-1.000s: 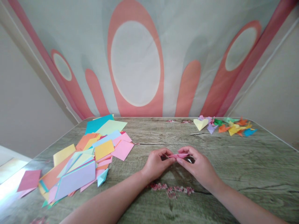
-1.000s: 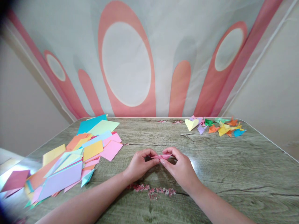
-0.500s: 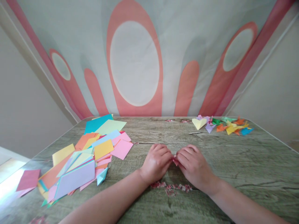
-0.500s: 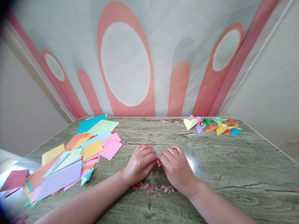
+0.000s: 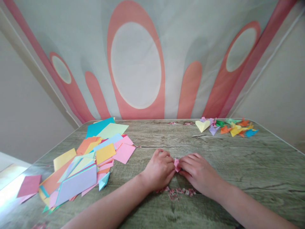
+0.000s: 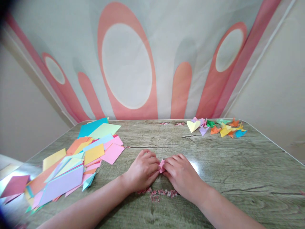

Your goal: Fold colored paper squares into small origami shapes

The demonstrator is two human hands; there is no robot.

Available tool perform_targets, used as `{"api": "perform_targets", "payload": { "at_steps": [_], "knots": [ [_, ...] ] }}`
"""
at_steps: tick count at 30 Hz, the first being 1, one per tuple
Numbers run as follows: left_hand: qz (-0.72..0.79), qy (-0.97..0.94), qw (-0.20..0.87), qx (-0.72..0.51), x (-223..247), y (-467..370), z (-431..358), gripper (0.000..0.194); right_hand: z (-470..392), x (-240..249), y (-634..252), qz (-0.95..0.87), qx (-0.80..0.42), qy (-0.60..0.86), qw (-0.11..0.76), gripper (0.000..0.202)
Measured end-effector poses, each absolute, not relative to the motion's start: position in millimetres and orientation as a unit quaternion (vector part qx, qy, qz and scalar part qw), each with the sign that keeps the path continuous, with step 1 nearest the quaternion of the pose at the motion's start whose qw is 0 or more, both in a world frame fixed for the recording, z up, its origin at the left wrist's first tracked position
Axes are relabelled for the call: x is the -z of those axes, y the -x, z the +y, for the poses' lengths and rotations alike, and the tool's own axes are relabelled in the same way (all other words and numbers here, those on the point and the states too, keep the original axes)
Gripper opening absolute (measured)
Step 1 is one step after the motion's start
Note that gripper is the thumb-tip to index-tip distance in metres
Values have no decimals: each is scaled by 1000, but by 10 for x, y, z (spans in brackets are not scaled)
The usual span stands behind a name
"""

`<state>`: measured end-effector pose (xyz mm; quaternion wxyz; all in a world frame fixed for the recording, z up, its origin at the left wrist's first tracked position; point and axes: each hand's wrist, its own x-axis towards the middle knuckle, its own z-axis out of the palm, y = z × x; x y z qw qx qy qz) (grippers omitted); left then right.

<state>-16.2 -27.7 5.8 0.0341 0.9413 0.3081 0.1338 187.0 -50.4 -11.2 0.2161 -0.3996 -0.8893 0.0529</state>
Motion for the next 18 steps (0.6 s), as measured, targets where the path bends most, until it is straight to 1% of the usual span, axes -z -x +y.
{"api": "perform_targets", "payload": {
  "at_steps": [5, 11, 18],
  "knots": [
    [334, -926, 88, -155, -9, 170, -212, 14, -451, 203, -1893, -869, -61, 427, 243, 11],
    [373, -892, 164, -194, 63, 176, -153, 11, -382, 278, -1919, -847, -109, 446, 267, 16],
    [399, -884, 148, -192, 78, 152, -155, 17, -364, 276, -1895, -832, -112, 478, 260, 19]
  ]
}}
